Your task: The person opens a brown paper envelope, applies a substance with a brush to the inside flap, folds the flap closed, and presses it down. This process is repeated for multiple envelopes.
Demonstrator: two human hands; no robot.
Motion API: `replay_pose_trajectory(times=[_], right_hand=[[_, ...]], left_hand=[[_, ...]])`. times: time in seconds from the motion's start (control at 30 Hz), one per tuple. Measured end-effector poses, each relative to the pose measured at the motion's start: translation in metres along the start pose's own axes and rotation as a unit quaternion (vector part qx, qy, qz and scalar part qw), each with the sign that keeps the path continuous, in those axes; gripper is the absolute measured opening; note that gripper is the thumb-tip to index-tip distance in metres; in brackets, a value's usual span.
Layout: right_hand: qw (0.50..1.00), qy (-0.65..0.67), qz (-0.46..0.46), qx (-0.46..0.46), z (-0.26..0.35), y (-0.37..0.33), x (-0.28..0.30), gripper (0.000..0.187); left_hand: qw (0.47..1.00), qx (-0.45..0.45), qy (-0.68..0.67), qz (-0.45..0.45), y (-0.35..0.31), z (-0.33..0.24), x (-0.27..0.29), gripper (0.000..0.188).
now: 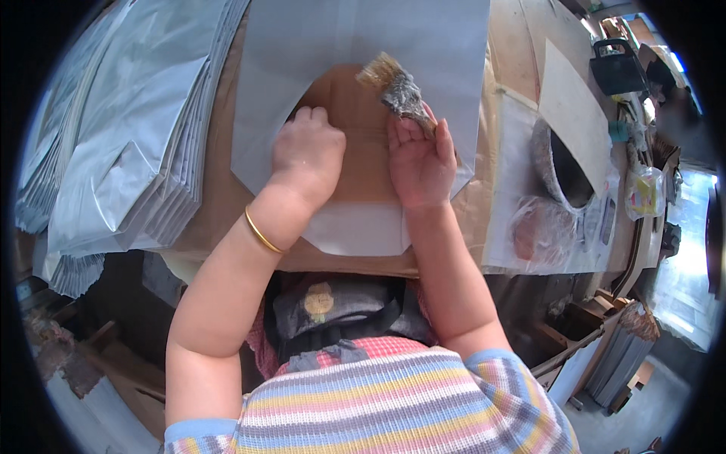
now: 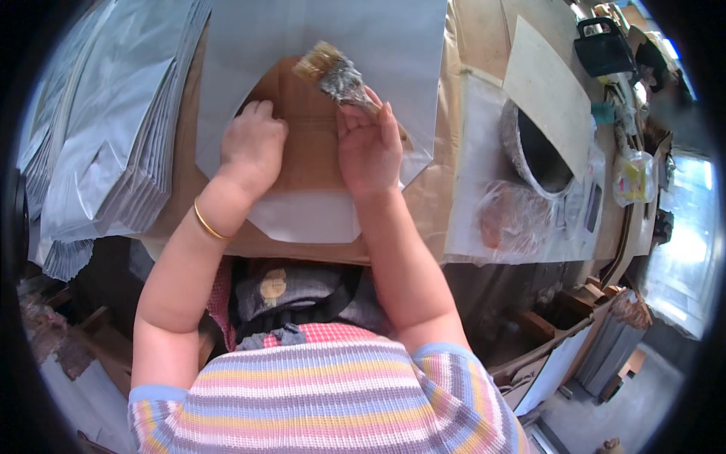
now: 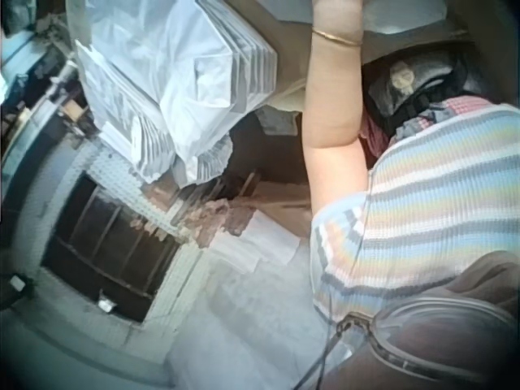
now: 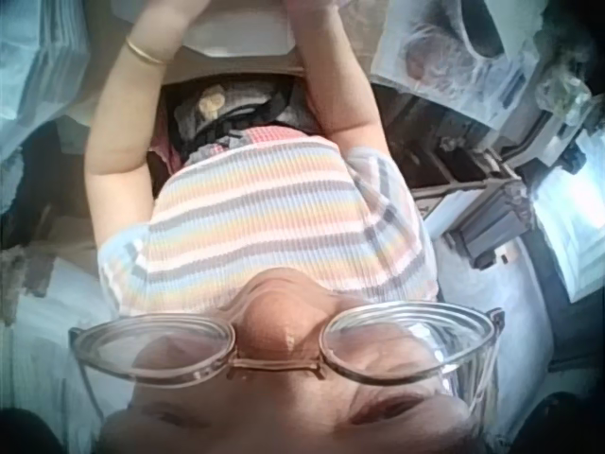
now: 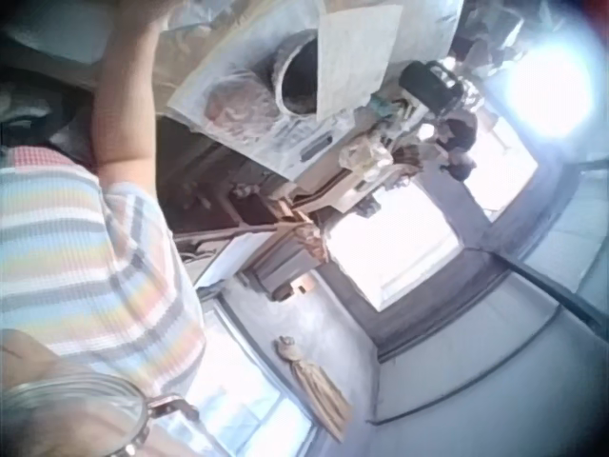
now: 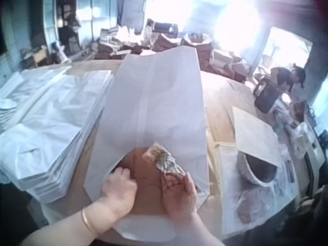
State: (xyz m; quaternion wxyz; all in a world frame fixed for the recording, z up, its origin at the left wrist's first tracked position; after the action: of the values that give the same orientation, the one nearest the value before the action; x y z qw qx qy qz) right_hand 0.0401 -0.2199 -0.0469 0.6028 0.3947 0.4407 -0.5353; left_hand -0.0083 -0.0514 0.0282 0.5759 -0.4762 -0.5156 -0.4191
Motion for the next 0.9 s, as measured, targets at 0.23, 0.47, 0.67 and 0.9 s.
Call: replay_pose_trajectory(times=[0.23,0.47,0.67,0.9], right_hand=[[0.996,0.021,0.026,-0.084,0.006,0.004,-0.002,0.041],[0.991,0.003,0.048,-0.125,0.008,0.007,0.012,0.041],[0.981,-0.067,0.081,-0.161,0.006,0.003,-0.002,0.038],[0.786,-0.548,0.263,-0.117,0.078,-0.074,-0.040,0.019]], left_hand=[[0.917,0.082,-0.289,-0.262,-0.040,0.088,-0.040,0.056],[0.985,0.054,-0.110,-0.122,-0.033,0.041,-0.058,0.060],[0.984,-0.071,-0.152,-0.065,-0.066,0.062,-0.064,0.060],[0.983,-0.103,-0.123,-0.086,-0.033,0.058,-0.061,0.062]])
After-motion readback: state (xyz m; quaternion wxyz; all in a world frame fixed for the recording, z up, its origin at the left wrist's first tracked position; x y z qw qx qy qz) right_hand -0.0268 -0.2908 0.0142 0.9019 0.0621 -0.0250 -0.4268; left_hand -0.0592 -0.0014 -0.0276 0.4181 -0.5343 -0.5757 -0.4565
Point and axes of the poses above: each hand's wrist, its own y-axis towards the middle knuckle, its own x-axis out of the back of the hand, z = x × y, the point moved 2 cm from there along y, towards the middle knuckle, and after that the axes turned 14 degrees about x, right-handed, at the moved point
